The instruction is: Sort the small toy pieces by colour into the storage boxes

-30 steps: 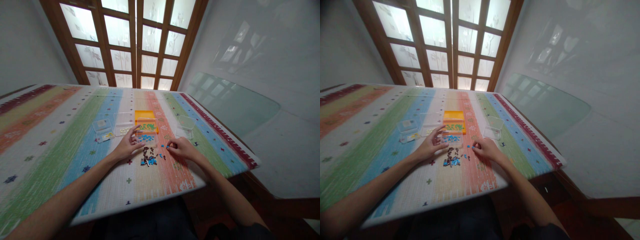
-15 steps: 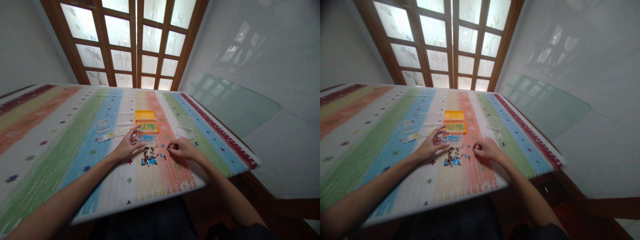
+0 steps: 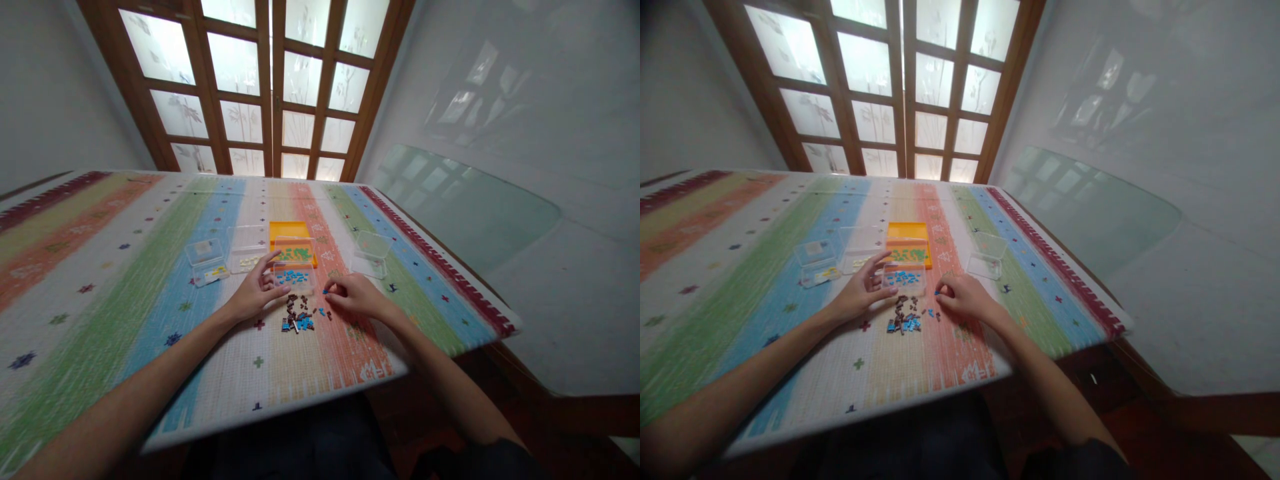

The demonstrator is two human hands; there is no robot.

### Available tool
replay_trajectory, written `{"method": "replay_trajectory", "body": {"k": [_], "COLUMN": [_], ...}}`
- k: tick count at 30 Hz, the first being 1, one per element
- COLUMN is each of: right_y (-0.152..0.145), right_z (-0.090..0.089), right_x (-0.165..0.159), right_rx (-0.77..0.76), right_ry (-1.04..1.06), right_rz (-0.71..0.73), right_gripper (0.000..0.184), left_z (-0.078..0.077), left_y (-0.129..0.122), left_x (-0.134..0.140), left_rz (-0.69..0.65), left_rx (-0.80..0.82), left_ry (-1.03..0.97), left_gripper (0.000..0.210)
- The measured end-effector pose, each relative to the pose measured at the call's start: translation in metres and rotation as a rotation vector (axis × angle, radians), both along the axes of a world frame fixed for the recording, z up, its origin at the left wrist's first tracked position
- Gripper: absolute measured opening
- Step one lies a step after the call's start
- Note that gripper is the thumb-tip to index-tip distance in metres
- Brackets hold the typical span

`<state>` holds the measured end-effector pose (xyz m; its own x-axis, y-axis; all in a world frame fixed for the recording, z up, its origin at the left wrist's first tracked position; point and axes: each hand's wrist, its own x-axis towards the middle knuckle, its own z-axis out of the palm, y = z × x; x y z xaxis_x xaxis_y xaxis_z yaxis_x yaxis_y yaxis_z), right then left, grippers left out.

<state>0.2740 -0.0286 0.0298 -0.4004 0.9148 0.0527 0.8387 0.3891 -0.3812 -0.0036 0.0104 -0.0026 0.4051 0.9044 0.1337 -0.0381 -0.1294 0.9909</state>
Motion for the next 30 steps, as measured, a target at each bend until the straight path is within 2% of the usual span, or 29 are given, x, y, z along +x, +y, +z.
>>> {"method": "replay_trajectory", "body": {"k": [5, 12, 16, 22, 27, 30], "right_y": [0.004, 0.005, 0.003, -0.002, -0.003, -0.002], "right_z": [-0.001, -0.001, -0.001, 0.002, -0.001, -0.003], "right_x": [-0.005, 0.008, 0.017, 0.026, 0.028, 0.028], "right_rx": [0.023, 0.018, 0.024, 0.035, 0.076, 0.061], "right_ry": [-0.095, -0.175, -0.149, -0.073, -0.030, -0.050], "right_rz": [-0.007, -0.038, -0.033, 0.132, 0.130, 0.119], "right_gripper": [0.018, 0.024, 0.025, 0.028, 0.043, 0.038], "left_z": [0.001, 0.002, 0.000, -0.001, -0.001, -0.001], "left_y": [0.000, 0.000, 0.000, 0.002, 0.001, 0.000], "left_x": [0.000, 0.000, 0.000, 0.000, -0.001, -0.001], "left_rz": [-0.001, -0.009, -0.003, -0.011, -0.009, -0.005], "left_rx": [-0.010, -0.033, -0.024, -0.018, -0.012, -0.017], "left_ry": [0.006, 0.015, 0.012, 0.010, 0.015, 0.018], "left_gripper": [0.087, 0.088, 0.089, 0.090, 0.089, 0.089]}}
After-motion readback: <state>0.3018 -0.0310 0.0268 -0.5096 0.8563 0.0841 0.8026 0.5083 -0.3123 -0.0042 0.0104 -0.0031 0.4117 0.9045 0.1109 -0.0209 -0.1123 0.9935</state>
